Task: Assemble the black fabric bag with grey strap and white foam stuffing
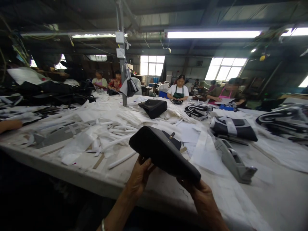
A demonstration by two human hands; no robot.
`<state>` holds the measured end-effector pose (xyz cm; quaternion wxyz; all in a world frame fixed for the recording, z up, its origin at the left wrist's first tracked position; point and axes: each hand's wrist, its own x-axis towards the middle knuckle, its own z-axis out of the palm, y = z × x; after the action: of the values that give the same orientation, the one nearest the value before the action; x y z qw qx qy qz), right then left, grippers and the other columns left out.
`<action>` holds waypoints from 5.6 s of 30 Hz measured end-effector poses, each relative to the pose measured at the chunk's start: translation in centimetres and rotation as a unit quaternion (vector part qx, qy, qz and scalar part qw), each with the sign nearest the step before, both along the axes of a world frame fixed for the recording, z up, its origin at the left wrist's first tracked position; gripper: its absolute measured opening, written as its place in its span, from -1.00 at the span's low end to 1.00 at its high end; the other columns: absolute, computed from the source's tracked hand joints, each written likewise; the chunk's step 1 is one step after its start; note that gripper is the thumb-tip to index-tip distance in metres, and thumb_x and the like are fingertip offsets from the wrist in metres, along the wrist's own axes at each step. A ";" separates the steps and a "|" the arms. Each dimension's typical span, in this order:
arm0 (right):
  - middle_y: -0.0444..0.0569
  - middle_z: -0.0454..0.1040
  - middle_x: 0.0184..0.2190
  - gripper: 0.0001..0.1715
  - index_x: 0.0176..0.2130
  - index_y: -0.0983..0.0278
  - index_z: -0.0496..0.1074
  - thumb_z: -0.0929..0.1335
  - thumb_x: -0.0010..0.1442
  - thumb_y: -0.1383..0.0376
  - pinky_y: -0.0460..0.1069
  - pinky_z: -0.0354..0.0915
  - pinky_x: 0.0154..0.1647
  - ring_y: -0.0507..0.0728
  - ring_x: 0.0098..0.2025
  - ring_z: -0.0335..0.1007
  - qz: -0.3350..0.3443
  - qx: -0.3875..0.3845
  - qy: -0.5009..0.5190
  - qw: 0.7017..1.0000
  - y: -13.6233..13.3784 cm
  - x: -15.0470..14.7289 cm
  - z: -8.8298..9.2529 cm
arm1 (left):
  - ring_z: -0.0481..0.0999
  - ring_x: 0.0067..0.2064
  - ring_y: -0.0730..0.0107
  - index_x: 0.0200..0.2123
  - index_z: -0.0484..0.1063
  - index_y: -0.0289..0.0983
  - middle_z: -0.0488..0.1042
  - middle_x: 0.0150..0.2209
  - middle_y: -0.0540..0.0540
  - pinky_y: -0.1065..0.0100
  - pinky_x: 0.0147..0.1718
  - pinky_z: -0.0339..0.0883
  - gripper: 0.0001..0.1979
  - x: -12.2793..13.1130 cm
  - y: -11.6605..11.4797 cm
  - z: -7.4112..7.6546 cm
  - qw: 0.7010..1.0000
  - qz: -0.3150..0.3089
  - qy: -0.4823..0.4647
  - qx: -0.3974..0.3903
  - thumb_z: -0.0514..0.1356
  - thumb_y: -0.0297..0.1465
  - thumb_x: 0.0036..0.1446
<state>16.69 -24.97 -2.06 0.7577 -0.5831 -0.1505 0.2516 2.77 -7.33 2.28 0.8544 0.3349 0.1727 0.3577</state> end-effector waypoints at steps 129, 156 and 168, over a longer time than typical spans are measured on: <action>-0.10 0.44 -0.49 -0.55 -0.38 0.21 0.39 0.15 0.41 0.08 0.04 0.05 -0.30 0.13 -0.41 0.33 0.035 -0.258 -0.721 0.641 4.7 0.8 1.8 | 0.53 -0.47 0.38 -0.26 0.41 -0.35 0.51 -0.46 -0.06 0.44 -0.46 0.42 -0.89 1.4 7.3 -6.0 0.971 0.059 0.218 -0.073 0.21 -0.47 0.10; -0.04 0.49 -0.39 -0.73 -0.21 0.24 0.45 0.22 0.39 0.20 0.05 0.16 -0.22 0.16 -0.31 0.42 0.076 -0.306 -0.691 0.651 4.8 1.0 1.8 | 0.38 0.11 0.08 -0.05 0.43 -0.19 0.42 0.05 -0.16 0.26 0.04 0.30 -0.52 0.7 8.5 0.0 0.852 0.183 0.319 0.372 0.39 -0.41 -0.11; -0.09 0.55 -0.29 -0.61 -0.15 0.18 0.49 0.53 0.02 0.16 0.07 0.26 -0.07 0.18 -0.20 0.44 0.264 -0.290 -0.630 0.670 0.9 2.2 5.8 | 0.46 -0.05 0.07 -0.12 0.38 -0.17 0.50 -0.10 -0.13 0.08 -0.03 0.34 -0.58 -4.6 1.2 -2.9 0.585 -0.032 0.356 0.728 0.26 -0.60 -0.08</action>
<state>18.86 -24.06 3.78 0.1775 -0.7296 -0.6589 0.0446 -1.88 -6.15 -0.60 0.2065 0.9507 0.1346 0.1884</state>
